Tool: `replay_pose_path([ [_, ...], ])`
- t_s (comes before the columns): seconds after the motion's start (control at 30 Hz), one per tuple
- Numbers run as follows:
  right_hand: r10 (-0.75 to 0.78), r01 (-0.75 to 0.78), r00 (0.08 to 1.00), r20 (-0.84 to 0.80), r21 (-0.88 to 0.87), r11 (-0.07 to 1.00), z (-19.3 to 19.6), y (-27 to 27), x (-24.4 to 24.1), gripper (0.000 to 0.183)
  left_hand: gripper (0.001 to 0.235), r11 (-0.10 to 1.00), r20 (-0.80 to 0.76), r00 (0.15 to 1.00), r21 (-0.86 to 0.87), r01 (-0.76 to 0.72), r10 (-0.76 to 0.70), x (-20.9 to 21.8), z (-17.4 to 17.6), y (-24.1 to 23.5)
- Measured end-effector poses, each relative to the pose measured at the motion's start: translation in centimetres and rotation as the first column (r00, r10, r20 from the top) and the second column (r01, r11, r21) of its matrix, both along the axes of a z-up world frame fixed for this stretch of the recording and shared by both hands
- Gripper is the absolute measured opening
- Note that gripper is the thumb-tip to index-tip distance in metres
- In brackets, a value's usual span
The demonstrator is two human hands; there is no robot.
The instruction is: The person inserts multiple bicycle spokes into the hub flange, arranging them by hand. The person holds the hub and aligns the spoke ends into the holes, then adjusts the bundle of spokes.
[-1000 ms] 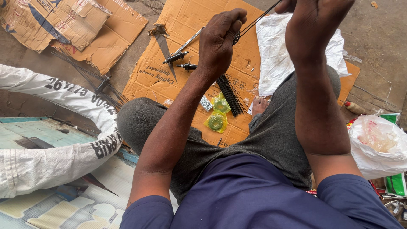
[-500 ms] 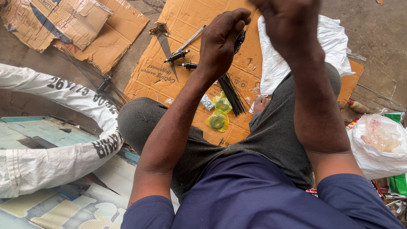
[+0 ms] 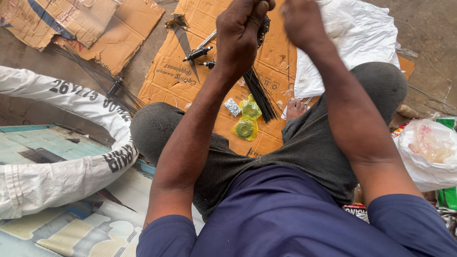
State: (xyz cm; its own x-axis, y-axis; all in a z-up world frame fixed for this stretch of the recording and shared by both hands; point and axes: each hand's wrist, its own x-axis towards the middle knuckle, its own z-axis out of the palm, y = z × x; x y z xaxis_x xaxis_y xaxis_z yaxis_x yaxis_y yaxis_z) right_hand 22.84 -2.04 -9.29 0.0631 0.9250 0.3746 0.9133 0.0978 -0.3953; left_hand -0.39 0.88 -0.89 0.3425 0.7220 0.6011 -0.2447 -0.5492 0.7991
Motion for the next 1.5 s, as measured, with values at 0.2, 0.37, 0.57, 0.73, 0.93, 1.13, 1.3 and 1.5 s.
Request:
replay_pose_path([
  [0.2, -0.276, 0.087, 0.954, -0.121, -0.765, 0.638, 0.0, -1.9, -4.7, 0.036, 0.016, 0.999, 0.031, 0.999, -0.032, 0.020, -0.019, -0.1, 1.0, 0.0],
  [0.37, -0.187, 0.026, 0.951, -0.247, -0.539, 0.842, 6.8, -2.7, -4.6, 0.039, 0.019, 0.995, 0.060, 0.994, -0.048, 0.093, -0.090, -0.8, 2.1, -0.6],
  [0.57, 0.418, -0.498, 0.742, -0.524, -0.015, 0.867, 11.5, -4.8, -5.6, 0.081, 0.018, 0.986, -0.020, 0.995, -0.136, 0.095, -0.098, -1.3, 2.9, -1.2],
  [0.73, 0.434, -0.555, 0.707, -0.559, -0.057, 0.830, 10.8, -4.9, -7.3, 0.103, 0.020, 0.954, 0.163, 0.962, -0.170, 0.246, -0.218, -1.5, 2.6, -1.3],
  [0.93, 0.393, -0.488, 0.776, -0.493, -0.076, 0.869, 10.0, -4.7, -7.8, 0.102, 0.020, 0.956, 0.163, 0.964, -0.175, 0.237, -0.209, -1.8, 2.6, -0.9],
  [1.13, 0.406, -0.497, 0.762, -0.504, -0.054, 0.866, 8.3, -4.5, -8.0, 0.109, 0.020, 0.972, 0.114, 0.980, -0.151, 0.182, -0.166, -2.0, 2.4, -0.8],
  [1.3, 0.375, -0.485, 0.728, -0.574, -0.044, 0.873, 6.8, -4.2, -8.4, 0.107, 0.020, 0.974, 0.088, 0.987, -0.173, 0.148, -0.135, -2.2, 2.3, -0.4],
  [1.5, 0.297, -0.524, 0.654, -0.696, -0.134, 0.841, 6.6, -4.2, -8.2, 0.107, 0.020, 0.953, 0.181, 0.959, -0.171, 0.250, -0.219, -2.3, 2.9, 0.3],
])
